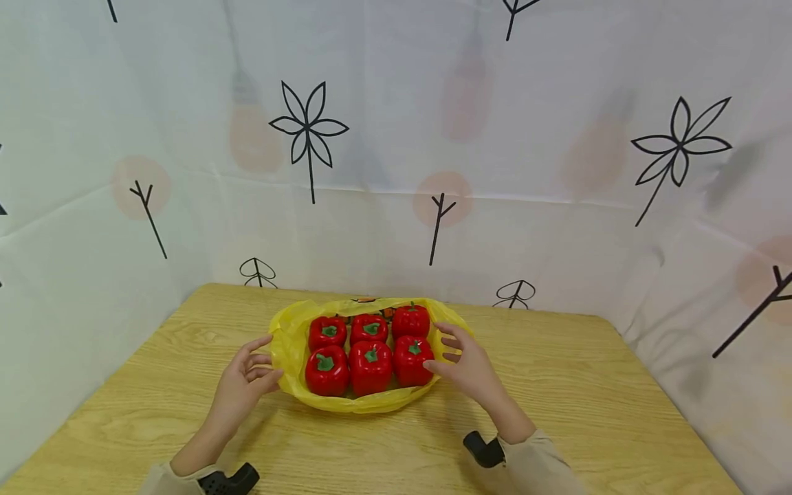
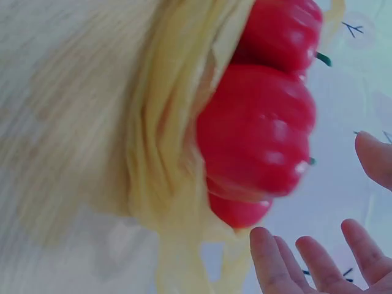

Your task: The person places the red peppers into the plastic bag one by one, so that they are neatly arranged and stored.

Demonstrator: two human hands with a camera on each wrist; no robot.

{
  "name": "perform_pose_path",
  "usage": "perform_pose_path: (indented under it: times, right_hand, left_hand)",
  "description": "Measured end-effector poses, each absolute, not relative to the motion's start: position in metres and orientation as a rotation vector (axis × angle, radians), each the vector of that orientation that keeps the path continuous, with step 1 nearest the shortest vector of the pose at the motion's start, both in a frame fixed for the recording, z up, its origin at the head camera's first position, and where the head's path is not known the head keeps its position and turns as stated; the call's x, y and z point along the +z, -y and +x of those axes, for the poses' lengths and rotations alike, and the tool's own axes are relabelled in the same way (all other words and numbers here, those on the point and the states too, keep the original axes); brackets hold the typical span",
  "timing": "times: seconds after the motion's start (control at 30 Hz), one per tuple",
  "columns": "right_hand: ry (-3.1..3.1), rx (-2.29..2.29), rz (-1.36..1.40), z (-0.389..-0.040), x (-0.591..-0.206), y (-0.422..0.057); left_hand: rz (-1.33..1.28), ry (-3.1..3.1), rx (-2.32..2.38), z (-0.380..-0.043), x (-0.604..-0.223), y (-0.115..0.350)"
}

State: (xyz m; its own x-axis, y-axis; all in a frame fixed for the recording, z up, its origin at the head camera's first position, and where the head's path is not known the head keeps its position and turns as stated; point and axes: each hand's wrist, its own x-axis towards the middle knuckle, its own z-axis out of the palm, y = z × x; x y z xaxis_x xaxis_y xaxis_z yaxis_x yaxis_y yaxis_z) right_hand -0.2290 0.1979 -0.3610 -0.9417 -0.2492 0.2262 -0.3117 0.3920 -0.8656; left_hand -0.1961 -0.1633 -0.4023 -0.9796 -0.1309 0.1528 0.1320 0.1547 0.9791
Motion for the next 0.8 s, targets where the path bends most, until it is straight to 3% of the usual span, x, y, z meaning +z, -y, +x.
perform_pose_path:
  times: [0.8]
  right_hand:
    - [2.559,1.446,0.387,-0.204,-0.335,-0.234]
  left_hand:
    - [0.005,2.355,-1.807,-0.188,-0.388,0.189]
